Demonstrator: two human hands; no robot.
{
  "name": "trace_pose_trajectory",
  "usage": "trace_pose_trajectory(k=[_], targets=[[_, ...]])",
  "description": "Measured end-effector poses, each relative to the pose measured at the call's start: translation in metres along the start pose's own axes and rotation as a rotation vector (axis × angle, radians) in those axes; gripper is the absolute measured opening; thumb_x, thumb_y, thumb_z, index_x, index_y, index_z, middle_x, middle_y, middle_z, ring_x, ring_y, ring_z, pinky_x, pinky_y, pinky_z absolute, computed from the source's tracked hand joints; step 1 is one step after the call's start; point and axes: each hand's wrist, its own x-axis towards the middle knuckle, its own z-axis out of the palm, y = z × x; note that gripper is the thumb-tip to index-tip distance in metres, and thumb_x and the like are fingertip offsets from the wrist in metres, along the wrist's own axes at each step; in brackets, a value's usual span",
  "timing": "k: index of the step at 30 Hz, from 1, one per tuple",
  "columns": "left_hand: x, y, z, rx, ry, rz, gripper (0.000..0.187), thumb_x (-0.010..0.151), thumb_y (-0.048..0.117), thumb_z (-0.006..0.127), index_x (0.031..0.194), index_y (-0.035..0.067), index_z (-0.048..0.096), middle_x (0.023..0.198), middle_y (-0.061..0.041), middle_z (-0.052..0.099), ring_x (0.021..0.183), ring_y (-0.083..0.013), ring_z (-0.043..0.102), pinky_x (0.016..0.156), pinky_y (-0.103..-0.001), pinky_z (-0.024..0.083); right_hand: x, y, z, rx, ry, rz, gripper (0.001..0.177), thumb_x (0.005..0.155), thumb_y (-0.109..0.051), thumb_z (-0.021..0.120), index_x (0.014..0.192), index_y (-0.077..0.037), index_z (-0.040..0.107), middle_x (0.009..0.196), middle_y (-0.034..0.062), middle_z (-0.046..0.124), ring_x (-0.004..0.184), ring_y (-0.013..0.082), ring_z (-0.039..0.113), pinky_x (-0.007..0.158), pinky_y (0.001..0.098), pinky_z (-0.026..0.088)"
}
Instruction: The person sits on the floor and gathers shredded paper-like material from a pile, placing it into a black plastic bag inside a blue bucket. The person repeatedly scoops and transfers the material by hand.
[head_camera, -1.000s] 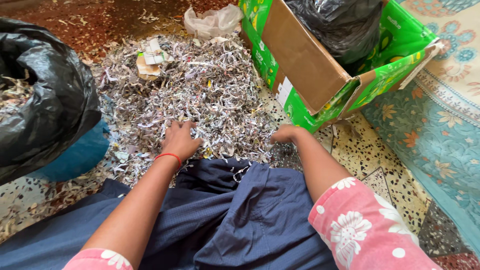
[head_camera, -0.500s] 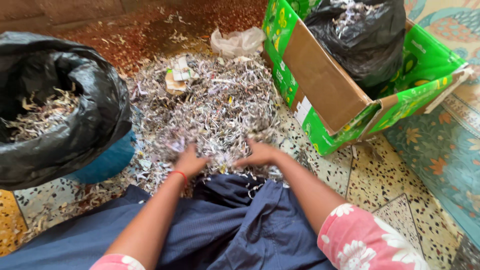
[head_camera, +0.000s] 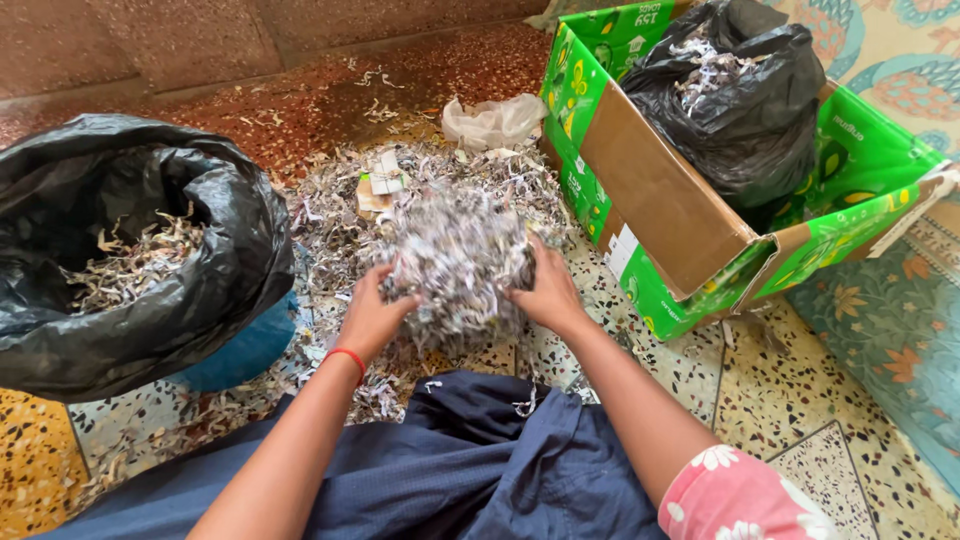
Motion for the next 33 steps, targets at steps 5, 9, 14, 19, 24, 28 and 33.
trace_pose_trajectory(k=[5, 9, 14, 19, 24, 28, 33], targets=[[-0.023, -0.042, -0.01, 0.327, 0.019, 0.0, 0.082, 0.075, 0.039, 0.081, 0.144, 0.011, 0.048, 0.146, -0.023, 0.049, 0.138, -0.039, 0.047, 0.115, -0.045, 0.04, -0.01, 0.001, -0.004, -0.114, 0.139, -0.063, 0.074, 0.076, -0.023, 0.074, 0.145, -0.015, 0.047, 0.13, 0.021, 0.053, 0.124, 0.0406, 0.052, 0.106, 0.0479, 0.044], [-0.053, -0.063, -0.012, 0.552, -0.022, -0.16, 0.084, 0.074, 0.041, 0.082, 0.148, 0.021, 0.047, 0.151, -0.018, 0.042, 0.141, -0.0389, 0.042, 0.111, -0.053, 0.04, -0.024, -0.021, 0.011, -0.191, 0.204, -0.33, 0.053, 0.082, -0.02, 0.07, 0.133, -0.011, 0.058, 0.122, 0.0175, 0.058, 0.12, 0.036, 0.056, 0.105, 0.0488, 0.045], [-0.09, -0.066, -0.02, 0.689, -0.074, -0.298, 0.106, 0.064, 0.051, 0.091, 0.152, 0.023, 0.038, 0.15, -0.016, 0.038, 0.141, -0.0392, 0.037, 0.112, -0.054, 0.039, -0.047, -0.047, 0.036, -0.418, -0.154, -0.401, 0.038, 0.084, -0.023, 0.07, 0.121, -0.018, 0.065, 0.119, 0.0106, 0.064, 0.12, 0.0307, 0.059, 0.097, 0.05, 0.047], [-0.096, -0.077, -0.014, 0.728, -0.052, -0.192, 0.106, 0.06, 0.041, 0.093, 0.15, 0.021, 0.041, 0.143, -0.017, 0.044, 0.131, -0.0445, 0.046, 0.108, -0.046, 0.046, -0.058, -0.041, 0.056, -0.564, -0.669, -0.369, 0.06, 0.084, -0.033, 0.074, 0.14, -0.024, 0.055, 0.124, 0.0136, 0.063, 0.119, 0.0359, 0.061, 0.1, 0.0506, 0.051], [-0.085, -0.106, 0.01, 0.663, -0.116, -0.1, 0.079, 0.072, 0.025, 0.08, 0.145, 0.018, 0.05, 0.145, -0.021, 0.047, 0.117, -0.044, 0.062, 0.101, -0.049, 0.053, -0.059, -0.027, 0.082, -0.657, -0.792, -0.269, 0.076, 0.081, -0.019, 0.073, 0.149, -0.025, 0.04, 0.144, 0.0213, 0.043, 0.124, 0.0409, 0.056, 0.099, 0.0516, 0.051], [-0.071, -0.114, 0.035, 0.54, -0.128, 0.085, 0.068, 0.074, 0.012, 0.07, 0.141, 0.01, 0.055, 0.138, -0.023, 0.055, 0.12, -0.0442, 0.062, 0.103, -0.049, 0.052, -0.055, -0.025, 0.121, -0.685, -0.723, -0.097, 0.065, 0.088, -0.013, 0.065, 0.149, -0.022, 0.044, 0.145, 0.0217, 0.049, 0.126, 0.0412, 0.059, 0.1, 0.0517, 0.053], [-0.054, -0.077, 0.032, 0.038, 0.109, 0.337, 0.085, 0.077, 0.015, 0.074, 0.153, 0.008, 0.036, 0.147, -0.027, 0.044, 0.139, -0.0454, 0.042, 0.115, -0.048, 0.036, -0.055, -0.024, 0.127, -0.029, -0.22, -0.022, 0.031, 0.107, -0.02, 0.054, 0.138, -0.019, 0.061, 0.145, 0.0245, 0.052, 0.127, 0.0452, 0.056, 0.104, 0.0528, 0.047]])
